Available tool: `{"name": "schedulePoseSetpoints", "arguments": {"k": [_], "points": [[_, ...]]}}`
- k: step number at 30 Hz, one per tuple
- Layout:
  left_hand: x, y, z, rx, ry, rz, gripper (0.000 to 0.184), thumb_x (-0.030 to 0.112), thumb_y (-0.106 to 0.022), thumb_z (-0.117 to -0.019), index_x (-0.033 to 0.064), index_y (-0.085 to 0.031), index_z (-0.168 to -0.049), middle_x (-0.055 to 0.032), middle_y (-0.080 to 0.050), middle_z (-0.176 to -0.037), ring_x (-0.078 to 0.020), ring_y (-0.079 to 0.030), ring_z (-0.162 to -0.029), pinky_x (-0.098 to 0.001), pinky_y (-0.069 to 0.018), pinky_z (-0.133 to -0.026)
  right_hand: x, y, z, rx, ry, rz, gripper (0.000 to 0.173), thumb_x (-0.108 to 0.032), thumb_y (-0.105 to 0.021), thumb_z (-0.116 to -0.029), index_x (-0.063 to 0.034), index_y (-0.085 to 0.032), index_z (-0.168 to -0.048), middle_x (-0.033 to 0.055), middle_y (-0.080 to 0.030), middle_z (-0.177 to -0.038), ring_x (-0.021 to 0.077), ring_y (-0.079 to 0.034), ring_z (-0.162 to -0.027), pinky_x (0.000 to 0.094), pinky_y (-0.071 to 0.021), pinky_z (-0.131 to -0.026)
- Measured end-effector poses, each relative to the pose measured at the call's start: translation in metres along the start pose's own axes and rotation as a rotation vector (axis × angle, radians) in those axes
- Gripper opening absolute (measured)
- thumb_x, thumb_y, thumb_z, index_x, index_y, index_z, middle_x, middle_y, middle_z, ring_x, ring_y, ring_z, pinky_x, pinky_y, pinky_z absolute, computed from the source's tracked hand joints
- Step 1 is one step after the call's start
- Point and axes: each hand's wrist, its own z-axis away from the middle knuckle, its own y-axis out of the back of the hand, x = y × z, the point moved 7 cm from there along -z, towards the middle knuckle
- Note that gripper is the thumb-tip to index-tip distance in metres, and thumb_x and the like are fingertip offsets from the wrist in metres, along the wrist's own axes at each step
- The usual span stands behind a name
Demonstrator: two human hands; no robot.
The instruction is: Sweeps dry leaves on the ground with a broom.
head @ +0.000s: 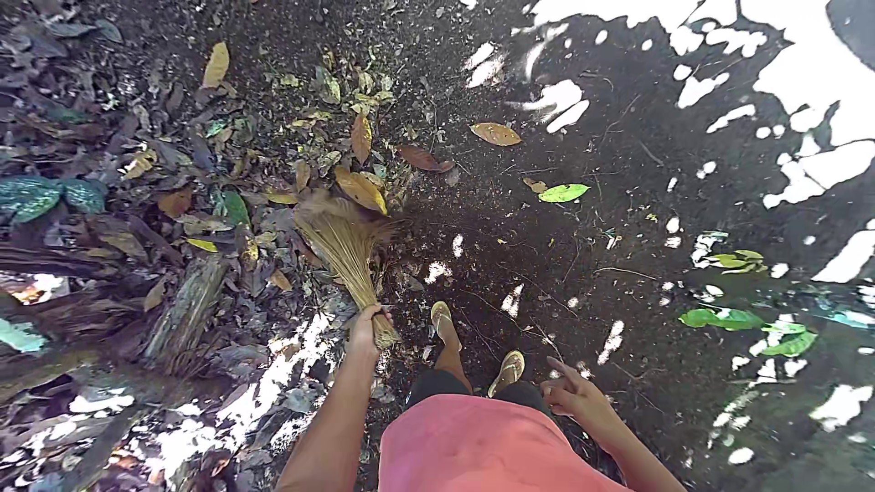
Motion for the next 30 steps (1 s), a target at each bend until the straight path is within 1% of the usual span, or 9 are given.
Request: {"name": "schedulePoseSetpoints", "arguments": {"k": [3, 8, 12, 14, 16, 18, 21, 26, 30], "points": [[-0.027, -0.027, 0.041, -0.046, 0.007, -0.009, 0.01, 0.011, -0.05, -0.1016, 0.0027, -0.054, -0.107, -0.0101, -0.063, -0.084, -0.0193, -0.065, -0.065, -0.0347, -0.0595, -0.061, 0.014, 0.01, -0.002, 0.039, -0.027, -0.003, 0.064, -0.013, -0.062, -0.0983, -0.0121, -0.037, -0.157, 0.0184, -0.071, -0.113, 0.0291, -0.073, -0.092, 0.0465, -0.061, -0.08], [-0.076, -0.073, 0.123, -0.308, 0.311, 0.093, 0.017, 0.015, -0.046, -0.1045, 0.003, -0.055, -0.112, -0.0095, -0.062, -0.085, -0.0175, -0.064, -0.064, -0.0311, -0.0586, -0.059, 0.039, 0.038, 0.005, 0.153, -0.105, -0.017, 0.063, -0.009, -0.062, -0.0978, -0.0105, -0.038, -0.156, 0.0209, -0.07, -0.109, 0.0294, -0.071, -0.089, 0.0472, -0.0598, -0.078], [-0.074, -0.075, 0.091, -0.319, 0.513, 0.283, 0.02, 0.02, -0.046, -0.1019, 0.0028, -0.055, -0.104, -0.0107, -0.063, -0.083, -0.0163, -0.065, -0.062, -0.0268, -0.0581, -0.054, 0.046, 0.046, 0.006, 0.192, -0.159, -0.011, 0.061, -0.009, -0.061, -0.0999, -0.0111, -0.038, -0.156, 0.0226, -0.069, -0.113, 0.0306, -0.071, -0.092, 0.0473, -0.0591, -0.078], [-0.039, -0.034, 0.038, -0.263, 0.412, 0.372, 0.019, 0.021, -0.045, -0.0992, 0.0037, -0.054, -0.102, -0.0101, -0.063, -0.08, -0.0166, -0.065, -0.061, -0.0268, -0.0577, -0.052, 0.049, 0.046, 0.004, 0.196, -0.162, -0.011, 0.06, -0.009, -0.061, -0.0999, -0.0109, -0.038, -0.156, 0.0225, -0.068, -0.112, 0.0302, -0.071, -0.091, 0.0469, -0.0592, -0.078], [0.016, 0.024, -0.014, -0.167, 0.201, 0.386, 0.019, 0.022, -0.043, -0.1001, 0.006, -0.053, -0.102, -0.0088, -0.063, -0.079, -0.0155, -0.065, -0.06, -0.0266, -0.0573, -0.051, 0.054, 0.044, 0.003, 0.195, -0.162, -0.017, 0.061, -0.009, -0.062, -0.0993, -0.0112, -0.038, -0.156, 0.0222, -0.068, -0.109, 0.0294, -0.071, -0.089, 0.0463, -0.0595, -0.077], [0.069, 0.063, -0.037, -0.037, 0.031, 0.371, 0.016, 0.021, -0.042, -0.1012, 0.0084, -0.051, -0.104, -0.008, -0.063, -0.079, -0.0146, -0.065, -0.06, -0.0265, -0.0577, -0.051, 0.057, 0.039, 0.003, 0.196, -0.178, -0.025, 0.063, -0.009, -0.063, -0.0989, -0.0118, -0.038, -0.156, 0.0225, -0.068, -0.109, 0.0293, -0.071, -0.089, 0.0461, -0.0596, -0.077], [0.102, 0.068, -0.036, 0.064, -0.066, 0.38, 0.009, 0.016, -0.044, -0.1011, 0.0092, -0.049, -0.105, -0.0082, -0.061, -0.081, -0.015, -0.065, -0.062, -0.0269, -0.0592, -0.054, 0.059, 0.033, 0.003, 0.187, -0.197, -0.029, 0.063, -0.008, -0.062, -0.0991, -0.0119, -0.037, -0.157, 0.0224, -0.069, -0.108, 0.029, -0.071, -0.087, 0.0453, -0.06, -0.076], [0.052, 0.0, 0.03, -0.135, -0.09, 0.37, 0.024, 0.021, -0.036, -0.1058, 0.0078, -0.054, -0.096, -0.0053, -0.063, -0.076, -0.0148, -0.065, -0.061, -0.0291, -0.0598, -0.059, 0.06, 0.041, 0.004, 0.217, -0.201, -0.045, 0.061, -0.009, -0.062, -0.0994, -0.0117, -0.039, -0.156, 0.0227, -0.069, -0.11, 0.029, -0.071, -0.088, 0.0451, -0.0599, -0.076], [0.005, -0.053, 0.092, -0.312, 0.155, 0.473, 0.023, 0.021, -0.039, -0.1041, 0.0041, -0.054, -0.111, -0.0085, -0.063, -0.083, -0.0166, -0.065, -0.062, -0.0299, -0.06, -0.056, 0.055, 0.057, -0.004, 0.246, -0.186, -0.003, 0.062, -0.01, -0.061, -0.0997, -0.0109, -0.036, -0.157, 0.0249, -0.067, -0.113, 0.0316, -0.071, -0.091, 0.0485, -0.0599, -0.077]]}}
